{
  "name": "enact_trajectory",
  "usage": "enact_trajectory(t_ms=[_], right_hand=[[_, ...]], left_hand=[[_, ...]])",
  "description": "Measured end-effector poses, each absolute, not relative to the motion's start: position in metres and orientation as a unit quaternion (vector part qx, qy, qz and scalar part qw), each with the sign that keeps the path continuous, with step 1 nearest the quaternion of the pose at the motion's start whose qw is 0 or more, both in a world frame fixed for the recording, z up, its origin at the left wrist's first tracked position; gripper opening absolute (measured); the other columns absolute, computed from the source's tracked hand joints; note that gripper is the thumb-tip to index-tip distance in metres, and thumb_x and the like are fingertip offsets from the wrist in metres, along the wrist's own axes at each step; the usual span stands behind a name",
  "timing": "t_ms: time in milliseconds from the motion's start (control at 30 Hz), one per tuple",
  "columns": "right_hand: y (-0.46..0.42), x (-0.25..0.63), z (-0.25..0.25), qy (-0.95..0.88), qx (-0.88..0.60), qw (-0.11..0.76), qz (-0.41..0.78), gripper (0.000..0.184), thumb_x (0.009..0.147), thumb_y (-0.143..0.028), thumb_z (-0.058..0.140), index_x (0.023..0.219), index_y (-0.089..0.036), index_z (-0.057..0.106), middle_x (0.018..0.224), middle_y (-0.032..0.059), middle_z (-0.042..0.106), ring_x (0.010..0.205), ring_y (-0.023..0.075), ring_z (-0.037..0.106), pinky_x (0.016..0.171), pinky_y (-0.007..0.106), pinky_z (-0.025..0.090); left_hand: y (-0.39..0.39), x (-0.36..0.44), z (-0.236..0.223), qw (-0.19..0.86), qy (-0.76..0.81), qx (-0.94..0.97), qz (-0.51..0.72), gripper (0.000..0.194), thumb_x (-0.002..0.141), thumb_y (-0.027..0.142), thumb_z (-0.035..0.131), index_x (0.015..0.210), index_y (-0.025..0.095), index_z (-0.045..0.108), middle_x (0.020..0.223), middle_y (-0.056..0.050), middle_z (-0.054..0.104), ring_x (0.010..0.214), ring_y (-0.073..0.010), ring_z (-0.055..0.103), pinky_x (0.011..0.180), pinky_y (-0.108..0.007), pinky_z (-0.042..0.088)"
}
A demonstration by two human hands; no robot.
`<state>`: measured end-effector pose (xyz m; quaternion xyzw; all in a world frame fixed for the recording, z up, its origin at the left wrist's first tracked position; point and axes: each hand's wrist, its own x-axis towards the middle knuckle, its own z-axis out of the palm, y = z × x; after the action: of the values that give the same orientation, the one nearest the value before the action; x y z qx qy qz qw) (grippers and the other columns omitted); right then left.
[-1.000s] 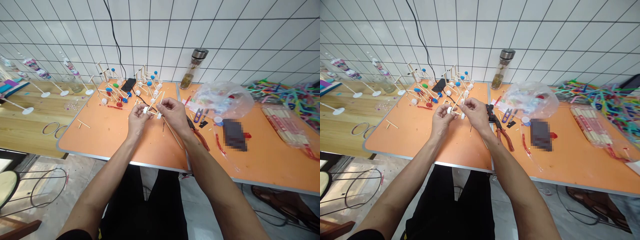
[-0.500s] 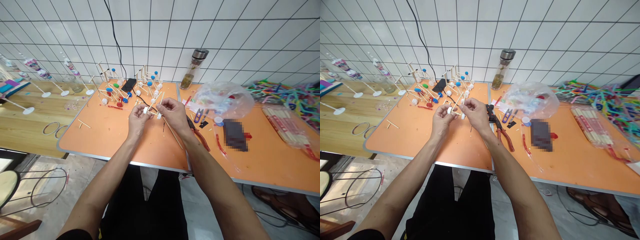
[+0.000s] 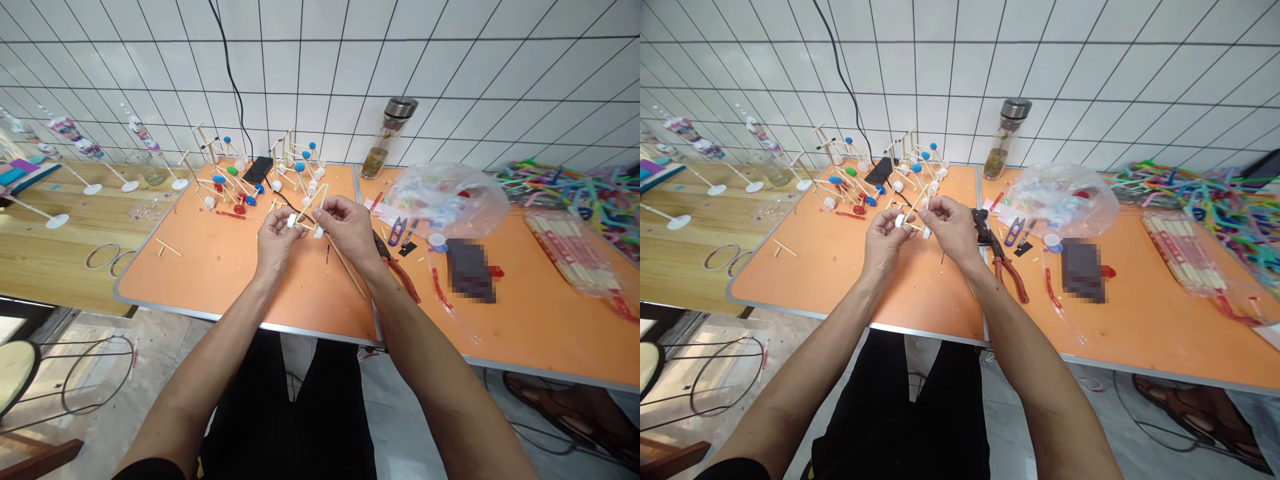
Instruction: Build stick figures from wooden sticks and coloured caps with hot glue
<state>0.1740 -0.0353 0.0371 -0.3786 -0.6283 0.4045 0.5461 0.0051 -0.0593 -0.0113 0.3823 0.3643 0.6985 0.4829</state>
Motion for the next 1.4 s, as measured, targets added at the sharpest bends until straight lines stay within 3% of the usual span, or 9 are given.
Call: enact_trajectory(t_ms=[233, 467, 633, 1033, 1167, 1400], right_hand=[[-0.0355, 0.1725, 0.0383, -0.622, -0.375, 0.55, 0.412, 0.059, 0.08, -0.078, 0.1, 0.082, -0.025, 0.073, 0.075, -0.0016, 0.063, 0.07, 0.0156, 0.049, 0.066, 0.033, 0.044], [-0.0359, 0.1725, 0.039, -0.628, -0.365, 0.554, 0.406, 0.044, 0.085, -0.06, 0.098, 0.082, -0.024, 0.072, 0.074, -0.0034, 0.062, 0.067, 0.0142, 0.047, 0.066, 0.033, 0.044], [-0.0358, 0.1731, 0.0378, -0.627, -0.377, 0.548, 0.405, 0.041, 0.085, -0.059, 0.095, 0.084, -0.025, 0.073, 0.077, -0.0017, 0.064, 0.071, 0.0155, 0.049, 0.067, 0.032, 0.044], [-0.0356, 0.1718, 0.0377, -0.627, -0.379, 0.549, 0.402, 0.045, 0.085, -0.064, 0.096, 0.082, -0.025, 0.072, 0.076, -0.0012, 0.064, 0.071, 0.0164, 0.051, 0.066, 0.033, 0.044], [-0.037, 0.172, 0.0387, -0.627, -0.379, 0.549, 0.403, 0.039, 0.086, -0.056, 0.094, 0.082, -0.025, 0.072, 0.076, -0.0017, 0.063, 0.07, 0.0155, 0.05, 0.066, 0.033, 0.043], [-0.0372, 0.1717, 0.0392, -0.63, -0.378, 0.547, 0.401, 0.04, 0.085, -0.058, 0.094, 0.081, -0.025, 0.071, 0.075, -0.0021, 0.063, 0.07, 0.0156, 0.05, 0.067, 0.033, 0.046]], left_hand=[[-0.0594, 0.0041, -0.0113, 0.483, 0.372, 0.388, 0.691, 0.062, 0.067, 0.041, 0.114, 0.111, 0.024, 0.075, 0.108, -0.006, 0.088, 0.105, -0.025, 0.089, 0.091, -0.039, 0.076], [-0.0599, 0.0039, -0.0097, 0.482, 0.369, 0.398, 0.688, 0.063, 0.067, 0.044, 0.115, 0.11, 0.024, 0.074, 0.106, -0.005, 0.088, 0.097, -0.0218, 0.088, 0.086, -0.036, 0.076], [-0.0596, 0.0047, -0.0114, 0.475, 0.37, 0.389, 0.698, 0.061, 0.066, 0.043, 0.115, 0.109, 0.024, 0.075, 0.104, -0.003, 0.089, 0.082, -0.0148, 0.082, 0.081, -0.031, 0.074], [-0.058, 0.003, -0.0162, 0.471, 0.37, 0.388, 0.7, 0.058, 0.07, 0.041, 0.113, 0.111, 0.024, 0.075, 0.107, -0.004, 0.088, 0.085, -0.0152, 0.083, 0.084, -0.033, 0.074], [-0.0585, 0.0038, -0.0154, 0.473, 0.368, 0.384, 0.703, 0.058, 0.069, 0.04, 0.114, 0.11, 0.024, 0.076, 0.106, -0.004, 0.089, 0.085, -0.0152, 0.083, 0.082, -0.031, 0.073], [-0.0588, 0.0033, -0.0155, 0.473, 0.373, 0.39, 0.696, 0.06, 0.07, 0.044, 0.114, 0.111, 0.025, 0.074, 0.11, -0.006, 0.089, 0.098, -0.0218, 0.088, 0.089, -0.038, 0.076]])
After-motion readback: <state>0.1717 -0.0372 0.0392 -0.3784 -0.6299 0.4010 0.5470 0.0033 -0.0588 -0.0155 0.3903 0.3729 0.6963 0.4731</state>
